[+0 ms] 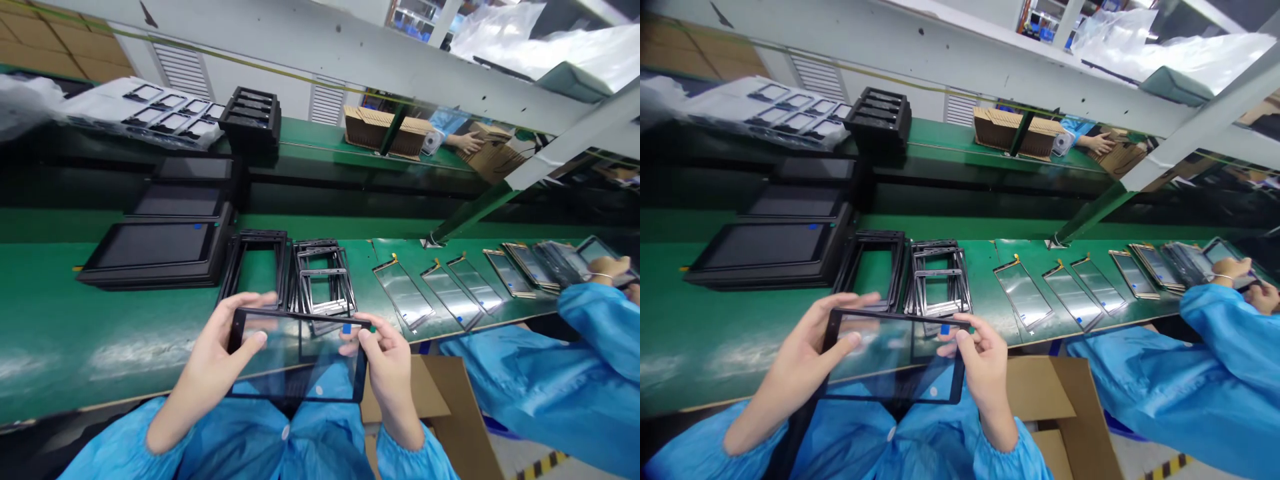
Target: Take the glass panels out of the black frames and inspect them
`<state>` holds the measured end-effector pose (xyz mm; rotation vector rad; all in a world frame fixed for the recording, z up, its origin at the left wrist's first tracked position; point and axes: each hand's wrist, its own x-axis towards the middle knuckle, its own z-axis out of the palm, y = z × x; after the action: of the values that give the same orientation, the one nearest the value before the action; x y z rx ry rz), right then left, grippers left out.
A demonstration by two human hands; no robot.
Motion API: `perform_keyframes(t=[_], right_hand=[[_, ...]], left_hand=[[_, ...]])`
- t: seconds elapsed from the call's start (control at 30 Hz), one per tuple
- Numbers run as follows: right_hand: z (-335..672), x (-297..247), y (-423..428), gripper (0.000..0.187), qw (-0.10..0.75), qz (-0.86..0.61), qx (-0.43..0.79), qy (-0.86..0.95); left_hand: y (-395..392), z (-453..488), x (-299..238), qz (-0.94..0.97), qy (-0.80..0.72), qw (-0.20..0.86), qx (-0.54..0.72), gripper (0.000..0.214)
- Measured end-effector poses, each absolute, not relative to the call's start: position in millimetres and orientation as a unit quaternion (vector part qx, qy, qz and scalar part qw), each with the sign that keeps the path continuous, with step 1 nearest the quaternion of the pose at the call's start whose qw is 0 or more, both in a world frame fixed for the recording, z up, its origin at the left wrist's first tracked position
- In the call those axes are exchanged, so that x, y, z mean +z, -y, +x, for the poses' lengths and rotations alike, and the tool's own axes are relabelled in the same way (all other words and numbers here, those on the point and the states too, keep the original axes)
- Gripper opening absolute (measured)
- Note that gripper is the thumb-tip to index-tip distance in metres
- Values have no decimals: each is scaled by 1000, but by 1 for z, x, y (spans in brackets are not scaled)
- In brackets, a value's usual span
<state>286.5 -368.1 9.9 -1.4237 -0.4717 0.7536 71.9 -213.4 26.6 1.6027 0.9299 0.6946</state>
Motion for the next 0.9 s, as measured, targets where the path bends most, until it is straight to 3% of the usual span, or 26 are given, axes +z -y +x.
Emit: perform_keyframes(t=[0.07,0.13,0.23,0.47,0.57,0.67,0.8,0.9], right_hand=[[282,12,369,34,652,-647,326,224],[278,14,369,34,640,-660,315,238],[274,15,369,34,631,-673,300,242],[273,18,364,34,639,-656,319,243],[273,22,357,32,625,-610,387,296],[276,23,353,44,619,-559,455,311],[286,16,351,50,633,-576,450,256],[287,8,349,52,653,-575,436,228]], left_hand=[[206,75,29,789,-339,416,299,60],[198,81,34,873,-259,325,257,48],[191,91,40,910,-174,319,198,27],[198,97,46,899,-184,348,193,29],[205,101,50,888,-172,405,135,35],[210,104,48,816,-214,528,99,39],[217,100,40,630,-303,704,123,51],[223,97,35,561,-328,747,142,58]])
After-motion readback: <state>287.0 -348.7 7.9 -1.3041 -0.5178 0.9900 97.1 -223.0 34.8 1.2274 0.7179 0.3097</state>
